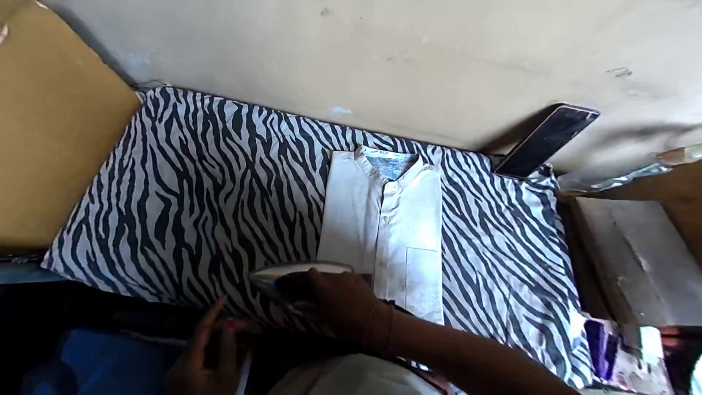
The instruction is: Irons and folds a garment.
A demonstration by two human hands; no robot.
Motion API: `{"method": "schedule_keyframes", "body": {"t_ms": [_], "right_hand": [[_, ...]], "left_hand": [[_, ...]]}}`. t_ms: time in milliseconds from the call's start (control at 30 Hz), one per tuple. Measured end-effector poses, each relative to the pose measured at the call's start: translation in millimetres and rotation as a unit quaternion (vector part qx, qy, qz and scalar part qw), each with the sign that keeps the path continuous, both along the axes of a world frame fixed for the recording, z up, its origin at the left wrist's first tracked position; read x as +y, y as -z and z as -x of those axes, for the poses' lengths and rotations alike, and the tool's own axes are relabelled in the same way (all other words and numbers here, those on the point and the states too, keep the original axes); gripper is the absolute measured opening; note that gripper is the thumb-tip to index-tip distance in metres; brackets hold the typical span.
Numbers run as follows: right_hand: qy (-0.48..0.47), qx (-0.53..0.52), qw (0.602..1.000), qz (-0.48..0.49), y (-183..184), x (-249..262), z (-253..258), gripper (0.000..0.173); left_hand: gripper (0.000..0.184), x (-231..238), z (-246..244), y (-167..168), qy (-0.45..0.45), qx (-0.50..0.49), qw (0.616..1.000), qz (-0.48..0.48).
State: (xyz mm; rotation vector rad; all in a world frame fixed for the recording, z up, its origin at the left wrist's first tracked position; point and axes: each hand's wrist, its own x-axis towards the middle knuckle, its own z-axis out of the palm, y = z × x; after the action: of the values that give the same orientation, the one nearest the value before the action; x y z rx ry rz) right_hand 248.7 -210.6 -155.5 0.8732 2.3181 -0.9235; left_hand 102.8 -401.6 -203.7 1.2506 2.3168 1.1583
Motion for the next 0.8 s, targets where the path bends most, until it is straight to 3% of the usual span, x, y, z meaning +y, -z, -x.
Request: {"method": "schedule_keyframes", "body": {"t_ms": [100, 200, 300, 367, 467, 533, 633, 667, 700, 767, 800], "right_hand": [[-0.001, -0.019, 1.000, 0.020, -25.1, 9.5, -9.5, 0.060], [0.113, 0.012, 0.989, -0.092, -44.4, 35.6, -60.4, 0.065], [0.230, 0.042, 0.944, -0.232, -18.3, 65.7, -132.3, 0.068], [0.285, -0.002, 0.930, -0.233, 1.0, 66.9, -175.8, 0.069], [0.336, -0.070, 0.920, -0.192, 10.4, 58.9, -238.1, 0.068], [0.382, -0.065, 0.900, -0.198, 0.8, 65.8, -286.8, 0.065], [0.470, -0.048, 0.836, -0.277, -20.9, 88.4, -361.0, 0.068], [0.497, -0.046, 0.812, -0.303, -27.3, 99.6, -384.9, 0.068], [0.521, -0.048, 0.791, -0.319, -30.9, 112.6, -410.8, 0.070], [0.559, -0.055, 0.760, -0.326, -30.7, 141.4, -461.5, 0.072], [0.569, -0.056, 0.753, -0.326, -27.3, 154.3, -482.4, 0.072]], "left_hand": [[0.040, 14.3, 1.3, -22.1, 0.011, 0.071, 0.995, -0.072], [0.040, 25.2, -10.6, -27.4, 0.030, 0.091, 0.992, -0.080], [0.038, 45.9, -28.6, -15.7, 0.057, 0.095, 0.992, -0.054], [0.035, 72.5, -48.9, -3.6, 0.103, 0.108, 0.988, -0.050], [0.050, 102.8, -95.2, 39.7, 0.238, 0.162, 0.958, -0.022], [0.059, 97.9, -133.7, 66.9, 0.371, 0.200, 0.907, 0.000], [0.047, 78.4, -156.4, 79.3, 0.556, 0.102, 0.825, 0.019], [0.043, 80.6, -150.4, 70.8, 0.560, 0.060, 0.826, 0.030], [0.043, 87.0, -139.3, 61.7, 0.506, 0.044, 0.861, 0.032], [0.049, 120.9, -99.8, 54.1, 0.315, 0.050, 0.947, 0.042], [0.051, 145.9, -75.1, 50.6, 0.230, 0.006, 0.970, 0.085]]}}
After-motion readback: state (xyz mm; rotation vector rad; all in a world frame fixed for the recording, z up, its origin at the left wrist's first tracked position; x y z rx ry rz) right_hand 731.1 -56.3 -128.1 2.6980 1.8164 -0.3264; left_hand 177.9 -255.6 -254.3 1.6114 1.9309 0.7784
